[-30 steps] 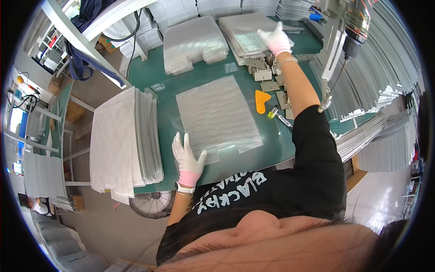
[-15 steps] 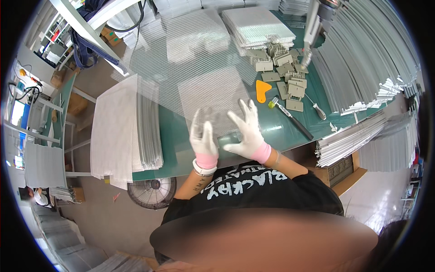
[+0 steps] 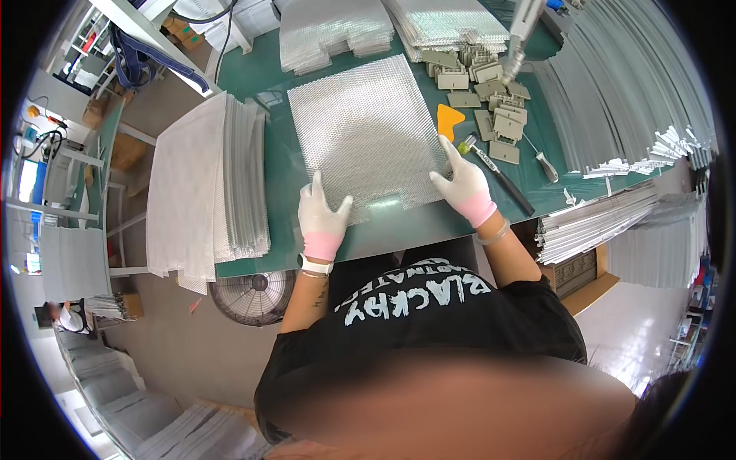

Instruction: The recorder is assembling metal mesh air filters by attaching plastic frames and components using a mallet and a power drill.

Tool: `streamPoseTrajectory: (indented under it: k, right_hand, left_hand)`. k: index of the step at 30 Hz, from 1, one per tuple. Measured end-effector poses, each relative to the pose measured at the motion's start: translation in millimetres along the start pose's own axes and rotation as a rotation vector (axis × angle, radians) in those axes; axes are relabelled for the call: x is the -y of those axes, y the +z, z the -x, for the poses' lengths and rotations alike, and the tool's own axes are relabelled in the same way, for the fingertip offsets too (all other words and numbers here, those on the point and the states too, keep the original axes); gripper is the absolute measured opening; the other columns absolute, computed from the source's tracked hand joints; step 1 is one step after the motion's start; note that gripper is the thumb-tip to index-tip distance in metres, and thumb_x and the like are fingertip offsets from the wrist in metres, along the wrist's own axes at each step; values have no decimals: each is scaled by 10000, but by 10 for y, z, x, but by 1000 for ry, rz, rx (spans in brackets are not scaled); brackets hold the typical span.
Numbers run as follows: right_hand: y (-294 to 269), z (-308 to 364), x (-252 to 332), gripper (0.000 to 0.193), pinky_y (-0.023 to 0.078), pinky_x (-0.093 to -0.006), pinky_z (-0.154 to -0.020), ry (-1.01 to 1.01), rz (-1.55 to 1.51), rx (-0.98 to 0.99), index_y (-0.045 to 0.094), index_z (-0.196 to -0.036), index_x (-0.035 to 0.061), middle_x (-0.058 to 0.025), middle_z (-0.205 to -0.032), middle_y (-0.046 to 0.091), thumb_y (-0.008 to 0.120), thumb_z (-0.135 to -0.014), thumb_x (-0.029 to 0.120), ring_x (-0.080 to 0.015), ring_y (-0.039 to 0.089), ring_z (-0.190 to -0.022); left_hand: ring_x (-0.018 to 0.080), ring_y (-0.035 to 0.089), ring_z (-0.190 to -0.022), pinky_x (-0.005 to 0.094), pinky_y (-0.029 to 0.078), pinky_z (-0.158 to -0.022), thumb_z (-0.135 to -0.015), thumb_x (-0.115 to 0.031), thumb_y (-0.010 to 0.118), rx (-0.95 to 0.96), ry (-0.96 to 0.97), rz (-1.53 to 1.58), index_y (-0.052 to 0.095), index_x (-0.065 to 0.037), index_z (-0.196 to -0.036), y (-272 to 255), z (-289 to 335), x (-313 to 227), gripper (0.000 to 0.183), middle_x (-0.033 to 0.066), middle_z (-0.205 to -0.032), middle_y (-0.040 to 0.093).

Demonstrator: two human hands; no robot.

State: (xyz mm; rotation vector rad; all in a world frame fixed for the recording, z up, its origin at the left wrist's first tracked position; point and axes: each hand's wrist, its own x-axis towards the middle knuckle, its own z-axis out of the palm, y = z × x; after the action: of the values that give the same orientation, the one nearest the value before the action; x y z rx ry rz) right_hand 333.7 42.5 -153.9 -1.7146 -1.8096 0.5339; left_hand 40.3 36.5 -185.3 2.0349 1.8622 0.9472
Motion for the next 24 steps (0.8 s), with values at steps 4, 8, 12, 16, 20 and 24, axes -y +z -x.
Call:
streamPoseTrajectory:
  k: [4,8,12,16,20,24]
  right_hand:
    - [157,-19,-76,725,510,-442,-758,43,46,66,384,-1488,130,-199,-891,656,688,-847,279,-371,651,-851]
    - [408,17,-317,667,512,-444,-814,37,105,52,433,-1452,118,-198,-979,669,676,-861,308,-371,648,-919]
    - [423,27,-357,583,507,-437,-876,-66,70,12,492,-1403,102,-198,-1106,663,644,-886,324,-365,636,-1011]
    - [386,-31,-345,557,505,-440,-886,-42,88,94,508,-1384,90,-196,-1120,662,628,-896,330,-365,634,-1023]
    - [278,-105,-306,521,511,-438,-871,23,160,162,538,-1355,106,-185,-1082,667,629,-895,334,-359,639,-1001]
    - [-38,-228,-386,436,525,-431,-842,-39,305,147,610,-1275,147,-149,-1028,675,635,-862,284,-343,650,-956]
  left_hand:
    - [403,591,-1069,462,487,-927,-773,-318,787,140,-108,-183,443,-7,-1405,15,-21,19,783,250,-1190,572]
    - [395,593,-1072,461,488,-923,-778,-340,780,181,-119,-254,444,-18,-1413,54,-45,33,787,241,-1188,577]
    - [403,583,-1092,454,484,-941,-775,-344,778,181,-109,-247,446,-30,-1417,80,-45,109,788,253,-1216,560]
    - [395,594,-1077,455,489,-933,-756,-371,794,196,-116,-221,454,-55,-1418,62,-73,134,808,240,-1225,558]
    - [394,555,-1151,466,467,-979,-749,-381,802,315,-241,-201,453,-111,-1438,-45,-249,-16,818,237,-1290,525]
    - [422,340,-1372,530,283,-1139,-715,-420,816,348,39,-400,465,-187,-1449,-81,-439,145,846,212,-1470,396]
